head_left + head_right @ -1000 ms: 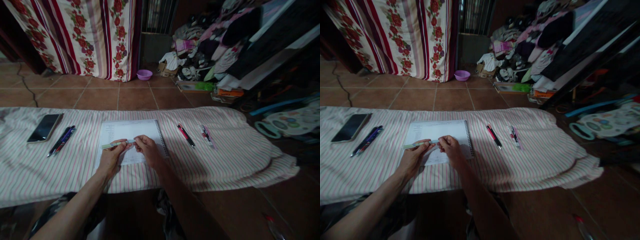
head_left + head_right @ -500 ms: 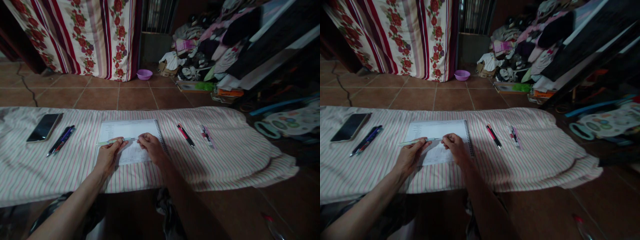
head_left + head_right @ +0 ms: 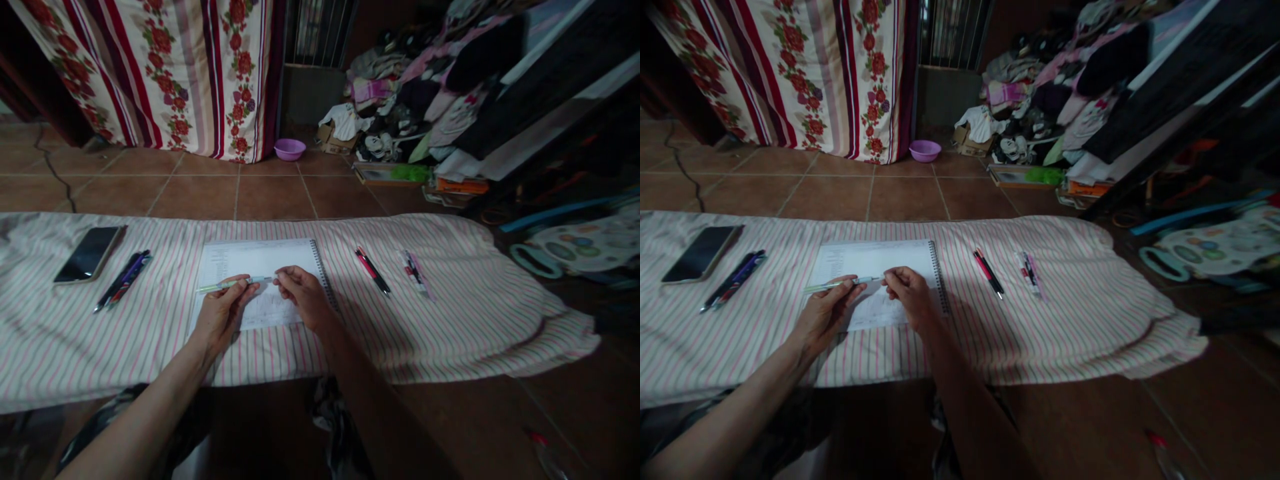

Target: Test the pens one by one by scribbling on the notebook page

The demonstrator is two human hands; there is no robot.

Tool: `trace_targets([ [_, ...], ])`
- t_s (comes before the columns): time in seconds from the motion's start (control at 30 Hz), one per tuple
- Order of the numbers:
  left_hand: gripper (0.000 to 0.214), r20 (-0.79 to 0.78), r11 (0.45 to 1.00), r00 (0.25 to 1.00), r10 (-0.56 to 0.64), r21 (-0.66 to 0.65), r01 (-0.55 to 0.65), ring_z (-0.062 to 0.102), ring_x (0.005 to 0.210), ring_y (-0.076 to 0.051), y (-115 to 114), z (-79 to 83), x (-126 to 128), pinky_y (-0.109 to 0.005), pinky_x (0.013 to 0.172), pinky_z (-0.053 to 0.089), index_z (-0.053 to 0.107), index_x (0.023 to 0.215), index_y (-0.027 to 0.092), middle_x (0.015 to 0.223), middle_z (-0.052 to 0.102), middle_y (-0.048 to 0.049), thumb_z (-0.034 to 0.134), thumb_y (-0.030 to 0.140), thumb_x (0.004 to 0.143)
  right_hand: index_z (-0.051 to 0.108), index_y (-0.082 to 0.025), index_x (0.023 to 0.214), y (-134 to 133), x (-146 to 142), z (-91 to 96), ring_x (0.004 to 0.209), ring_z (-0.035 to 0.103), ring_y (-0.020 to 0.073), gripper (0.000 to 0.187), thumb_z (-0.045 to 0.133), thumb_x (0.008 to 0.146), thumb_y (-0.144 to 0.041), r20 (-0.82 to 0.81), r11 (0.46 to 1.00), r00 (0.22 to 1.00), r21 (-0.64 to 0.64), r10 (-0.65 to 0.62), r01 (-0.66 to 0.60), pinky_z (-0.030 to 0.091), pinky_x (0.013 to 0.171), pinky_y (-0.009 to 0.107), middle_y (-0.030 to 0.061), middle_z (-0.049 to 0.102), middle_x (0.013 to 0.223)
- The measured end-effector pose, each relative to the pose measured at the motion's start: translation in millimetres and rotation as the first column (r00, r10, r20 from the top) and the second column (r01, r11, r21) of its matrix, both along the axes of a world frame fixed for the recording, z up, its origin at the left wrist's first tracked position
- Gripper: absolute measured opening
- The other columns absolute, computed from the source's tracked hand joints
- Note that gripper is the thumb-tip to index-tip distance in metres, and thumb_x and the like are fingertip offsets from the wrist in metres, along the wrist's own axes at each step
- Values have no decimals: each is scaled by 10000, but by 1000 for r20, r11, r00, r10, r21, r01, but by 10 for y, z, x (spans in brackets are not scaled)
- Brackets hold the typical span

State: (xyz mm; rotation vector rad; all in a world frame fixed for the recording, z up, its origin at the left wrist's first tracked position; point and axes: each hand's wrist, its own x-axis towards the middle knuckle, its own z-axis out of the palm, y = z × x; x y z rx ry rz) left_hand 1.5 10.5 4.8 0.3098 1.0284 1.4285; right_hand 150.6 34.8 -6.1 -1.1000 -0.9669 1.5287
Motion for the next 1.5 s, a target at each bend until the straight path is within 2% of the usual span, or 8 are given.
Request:
trace_targets([
  [0.3, 153, 24, 1000, 1000, 13, -20, -13, 682, 641, -130, 17, 15, -3, -170, 674, 568, 667, 727, 45, 676, 678, -72, 541, -33, 764, 602, -175, 796, 3, 27, 32, 555, 460, 81, 200, 638, 654, -311, 24, 998, 999, 49, -39, 37, 348, 524, 227, -7, 595, 673],
  [0.6, 180, 80, 997, 995, 53, -68, -47, 684, 635, -137, 36, 36, -15, -163, 652, 572, 651, 716, 28, 661, 669, -77, 503, -47, 786, 647, -169, 842, 71, 151, -79, 582, 493, 103, 210, 556, 686, -277, 325, 982, 939, 179, -114, 57, 382, 495, 205, -11, 561, 645],
  [0.7, 182, 90, 997, 995, 50, -56, -45, 684, 634, -138, 38, 28, -15, -170, 662, 573, 650, 718, 23, 656, 669, -75, 498, -49, 789, 645, -170, 885, 100, 217, -146, 577, 534, 109, 234, 503, 724, -264, 480, 964, 863, 265, -154, 25, 406, 513, 218, 10, 610, 707],
  [0.83, 187, 97, 998, 994, 43, -54, -38, 686, 642, -141, 35, 8, -15, -177, 675, 574, 652, 718, 25, 660, 672, -73, 496, -46, 793, 611, -166, 953, 98, 308, -134, 669, 622, 142, 239, 502, 746, -217, 695, 941, 666, 337, -271, 31, 463, 660, 265, 43, 662, 817],
  [1.07, 189, 102, 997, 994, 35, -75, -27, 687, 641, -141, 26, -11, -4, -176, 669, 575, 652, 719, 22, 660, 674, -78, 494, -49, 793, 588, -190, 898, 103, 435, -121, 720, 652, 175, 149, 507, 773, -195, 866, 936, 388, 352, -315, -25, 457, 670, 269, 46, 688, 796],
  [1.2, 190, 89, 997, 996, 27, -72, -20, 685, 640, -137, 28, -34, 9, -184, 680, 576, 655, 712, 23, 669, 673, -79, 498, -48, 791, 611, -188, 888, 127, 451, -192, 754, 641, 176, 143, 508, 789, -201, 882, 924, 343, 371, -322, -86, 457, 698, 265, 59, 684, 809],
  [1.37, 178, 79, 998, 997, 25, -59, -21, 683, 631, -143, 28, -66, 7, -201, 692, 579, 655, 699, 19, 661, 667, -77, 513, -54, 778, 645, -180, 834, 139, 449, -218, 713, 622, 155, 150, 501, 794, -191, 885, 920, 332, 378, -327, -102, 461, 711, 251, 71, 663, 844],
  [1.5, 174, 78, 998, 997, 23, -61, -18, 685, 634, -150, 28, -56, 1, -201, 686, 581, 655, 710, 15, 663, 668, -85, 511, -53, 779, 657, -168, 873, 139, 459, -209, 797, 623, 183, 216, 453, 804, -148, 882, 909, 321, 400, -346, -117, 459, 765, 277, 83, 666, 850],
])
